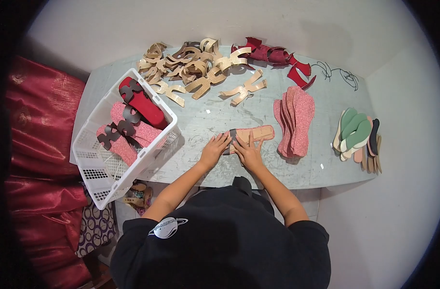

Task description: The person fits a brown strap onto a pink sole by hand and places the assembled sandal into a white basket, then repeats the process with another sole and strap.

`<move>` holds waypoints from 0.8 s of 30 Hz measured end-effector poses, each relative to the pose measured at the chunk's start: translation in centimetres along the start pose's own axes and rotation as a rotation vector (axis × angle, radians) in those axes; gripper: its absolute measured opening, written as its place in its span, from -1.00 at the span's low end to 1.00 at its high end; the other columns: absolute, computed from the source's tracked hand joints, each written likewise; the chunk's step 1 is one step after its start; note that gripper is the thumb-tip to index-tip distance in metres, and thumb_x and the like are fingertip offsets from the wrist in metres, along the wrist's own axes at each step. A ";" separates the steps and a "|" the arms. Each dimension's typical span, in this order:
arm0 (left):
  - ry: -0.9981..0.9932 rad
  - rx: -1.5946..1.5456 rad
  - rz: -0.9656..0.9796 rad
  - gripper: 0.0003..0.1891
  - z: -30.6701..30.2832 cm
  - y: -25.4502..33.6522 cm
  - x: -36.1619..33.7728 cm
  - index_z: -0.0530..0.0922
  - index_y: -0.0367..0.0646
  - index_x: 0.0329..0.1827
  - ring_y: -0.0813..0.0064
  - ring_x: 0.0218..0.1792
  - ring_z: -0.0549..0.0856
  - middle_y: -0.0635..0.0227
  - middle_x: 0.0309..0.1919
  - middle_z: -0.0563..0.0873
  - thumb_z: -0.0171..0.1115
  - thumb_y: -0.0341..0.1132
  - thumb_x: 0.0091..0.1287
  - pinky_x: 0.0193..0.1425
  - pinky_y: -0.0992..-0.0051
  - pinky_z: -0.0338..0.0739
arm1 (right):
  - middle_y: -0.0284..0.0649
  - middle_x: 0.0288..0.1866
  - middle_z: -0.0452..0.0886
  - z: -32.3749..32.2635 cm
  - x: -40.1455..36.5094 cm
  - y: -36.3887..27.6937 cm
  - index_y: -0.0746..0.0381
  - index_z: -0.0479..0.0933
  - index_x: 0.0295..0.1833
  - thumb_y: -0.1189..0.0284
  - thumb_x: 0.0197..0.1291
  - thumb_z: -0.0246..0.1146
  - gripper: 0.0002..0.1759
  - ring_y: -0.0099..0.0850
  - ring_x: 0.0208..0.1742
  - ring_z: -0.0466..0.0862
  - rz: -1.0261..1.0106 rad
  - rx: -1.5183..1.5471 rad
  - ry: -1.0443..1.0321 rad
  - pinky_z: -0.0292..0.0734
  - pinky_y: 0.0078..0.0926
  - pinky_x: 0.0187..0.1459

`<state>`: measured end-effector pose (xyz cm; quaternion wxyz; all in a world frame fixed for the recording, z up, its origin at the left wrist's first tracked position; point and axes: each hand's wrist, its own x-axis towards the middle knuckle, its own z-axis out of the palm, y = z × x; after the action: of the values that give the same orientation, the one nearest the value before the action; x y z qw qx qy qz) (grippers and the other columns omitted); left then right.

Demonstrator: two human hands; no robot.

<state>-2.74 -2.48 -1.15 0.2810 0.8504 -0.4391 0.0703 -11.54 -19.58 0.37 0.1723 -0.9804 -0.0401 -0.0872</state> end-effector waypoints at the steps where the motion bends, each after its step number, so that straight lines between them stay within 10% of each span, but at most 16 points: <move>1: -0.014 0.018 0.009 -0.53 0.0 0.1 0.0 0.39 -0.01 0.24 0.25 0.21 0.45 0.33 0.25 0.42 0.13 -0.25 0.23 0.25 0.23 0.31 | -0.42 0.37 0.26 -0.2 0.0 -0.2 -0.09 0.46 0.20 0.19 0.20 0.13 -0.58 0.08 0.46 -0.09 0.027 -0.013 -0.014 -0.44 0.53 0.16; 12: -0.066 -0.020 0.053 -0.51 0.7 -0.3 -0.3 0.35 0.00 0.29 0.20 0.27 0.36 0.41 0.29 0.38 0.02 -0.34 0.23 0.35 0.15 0.17 | -0.31 0.49 -0.02 -1.4 0.0 0.0 -0.07 0.42 0.23 0.14 0.23 0.07 -0.55 0.11 0.47 -0.23 0.055 0.080 -0.157 -0.35 0.51 0.19; 24: -0.147 0.270 0.182 -0.51 0.0 -0.5 0.0 0.36 -0.03 0.27 0.25 0.28 0.35 0.41 0.30 0.36 -0.02 -0.39 0.21 0.40 0.04 0.01 | -0.39 0.37 0.26 -5.4 -2.0 3.6 -0.14 0.41 0.19 0.42 -0.09 0.32 -0.37 -0.02 0.44 0.08 -0.214 0.045 -0.265 -0.14 0.27 0.32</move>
<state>-2.31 -2.27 -1.40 0.1241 0.8400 -0.5203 0.0915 -13.97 -24.91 3.81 0.1774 -0.9692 -0.1687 0.0257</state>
